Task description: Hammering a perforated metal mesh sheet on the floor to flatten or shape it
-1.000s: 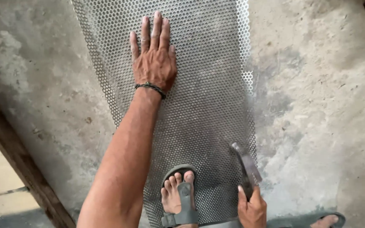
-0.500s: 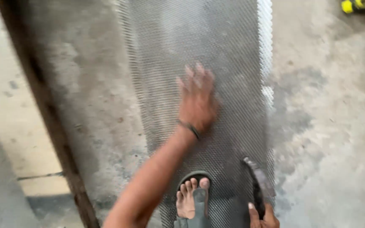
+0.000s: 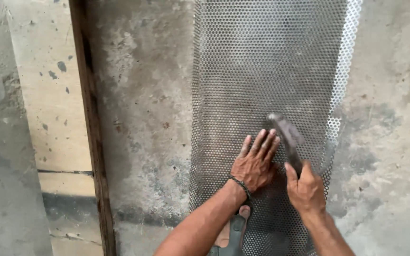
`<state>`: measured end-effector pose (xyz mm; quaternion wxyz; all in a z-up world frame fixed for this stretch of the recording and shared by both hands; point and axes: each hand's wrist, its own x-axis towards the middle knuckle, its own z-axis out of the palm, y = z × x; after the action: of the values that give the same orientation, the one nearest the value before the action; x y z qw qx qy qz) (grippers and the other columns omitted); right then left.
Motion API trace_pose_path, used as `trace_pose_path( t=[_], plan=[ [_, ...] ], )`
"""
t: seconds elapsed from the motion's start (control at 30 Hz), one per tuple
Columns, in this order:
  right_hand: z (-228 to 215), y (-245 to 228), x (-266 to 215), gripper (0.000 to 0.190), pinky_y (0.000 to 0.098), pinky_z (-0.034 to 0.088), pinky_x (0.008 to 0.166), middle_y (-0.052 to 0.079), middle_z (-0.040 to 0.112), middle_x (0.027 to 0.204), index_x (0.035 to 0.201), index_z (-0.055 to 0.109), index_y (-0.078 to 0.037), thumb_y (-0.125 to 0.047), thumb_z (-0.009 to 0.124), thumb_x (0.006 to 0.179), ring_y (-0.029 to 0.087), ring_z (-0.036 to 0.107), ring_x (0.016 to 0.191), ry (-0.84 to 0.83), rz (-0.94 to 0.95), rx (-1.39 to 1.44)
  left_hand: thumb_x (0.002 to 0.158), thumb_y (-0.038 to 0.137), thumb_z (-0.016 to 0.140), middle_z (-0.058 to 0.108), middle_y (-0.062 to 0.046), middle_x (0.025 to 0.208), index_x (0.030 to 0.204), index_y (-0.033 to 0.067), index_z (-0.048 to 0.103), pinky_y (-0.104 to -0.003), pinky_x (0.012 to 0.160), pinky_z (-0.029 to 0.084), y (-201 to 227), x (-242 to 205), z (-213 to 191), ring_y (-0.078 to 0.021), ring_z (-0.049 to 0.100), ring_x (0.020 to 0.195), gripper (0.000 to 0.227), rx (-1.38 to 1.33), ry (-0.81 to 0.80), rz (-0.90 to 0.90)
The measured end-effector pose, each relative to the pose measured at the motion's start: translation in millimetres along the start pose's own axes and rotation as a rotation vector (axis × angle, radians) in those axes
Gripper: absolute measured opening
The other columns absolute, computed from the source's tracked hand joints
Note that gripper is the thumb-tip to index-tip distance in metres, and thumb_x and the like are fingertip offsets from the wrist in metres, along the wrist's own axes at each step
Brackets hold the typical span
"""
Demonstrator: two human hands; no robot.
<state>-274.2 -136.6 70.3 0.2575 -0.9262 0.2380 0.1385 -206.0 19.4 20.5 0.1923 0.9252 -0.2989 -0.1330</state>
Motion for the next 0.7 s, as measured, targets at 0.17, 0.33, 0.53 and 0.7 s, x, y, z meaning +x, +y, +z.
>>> trace_pose_path(
  t=[0.17, 0.33, 0.53, 0.7],
  plan=[
    [1.2, -17.2, 30.3, 0.021, 0.0479, 0.043, 0.044, 0.02, 0.066, 0.066, 0.104, 0.061, 0.003, -0.016, 0.068, 0.1, 0.038, 0.061, 0.048, 0.176, -0.238, 0.069, 0.096, 0.044, 0.049, 0.024, -0.006, 0.172, 0.161, 0.0114, 0.036, -0.047, 0.129, 0.011, -0.7, -1.4, -1.9, -0.025, 0.017, 0.16, 0.074, 0.07, 0.063, 0.017],
    [6.3, -27.6, 67.9, 0.039, 0.0613, 0.052, 0.059, 0.029, 0.069, 0.078, 0.109, 0.061, -0.007, -0.045, 0.063, 0.105, 0.051, 0.069, 0.078, 0.135, -0.092, 0.052, 0.098, 0.051, 0.044, 0.02, -0.003, 0.173, 0.163, 0.0161, 0.029, -0.051, 0.129, 0.008, 0.5, 0.5, 6.7, -0.0248, 0.012, 0.161, 0.076, -0.055, -0.108, -0.033],
    [5.3, -49.9, 121.5, 0.042, 0.0617, 0.049, 0.055, 0.031, 0.067, 0.076, 0.108, 0.06, -0.002, -0.044, 0.057, 0.111, 0.053, 0.068, 0.075, 0.152, -0.128, 0.057, 0.097, 0.052, 0.044, 0.019, -0.004, 0.174, 0.163, 0.0159, 0.028, -0.049, 0.129, 0.006, -1.7, 1.2, -1.2, -0.0244, 0.011, 0.161, 0.077, -0.059, -0.086, -0.033],
    [-10.4, -77.0, 166.5, 0.033, 0.0418, 0.043, 0.032, 0.008, 0.057, 0.059, 0.1, 0.053, -0.002, -0.032, 0.054, 0.113, 0.027, 0.054, 0.04, 0.041, -0.088, -0.018, 0.098, 0.043, 0.048, 0.031, -0.008, 0.17, 0.158, 0.0077, 0.041, -0.046, 0.127, 0.016, -2.5, 0.9, -14.7, -0.0251, 0.025, 0.157, 0.07, -0.122, 0.05, -0.005]
  ],
)
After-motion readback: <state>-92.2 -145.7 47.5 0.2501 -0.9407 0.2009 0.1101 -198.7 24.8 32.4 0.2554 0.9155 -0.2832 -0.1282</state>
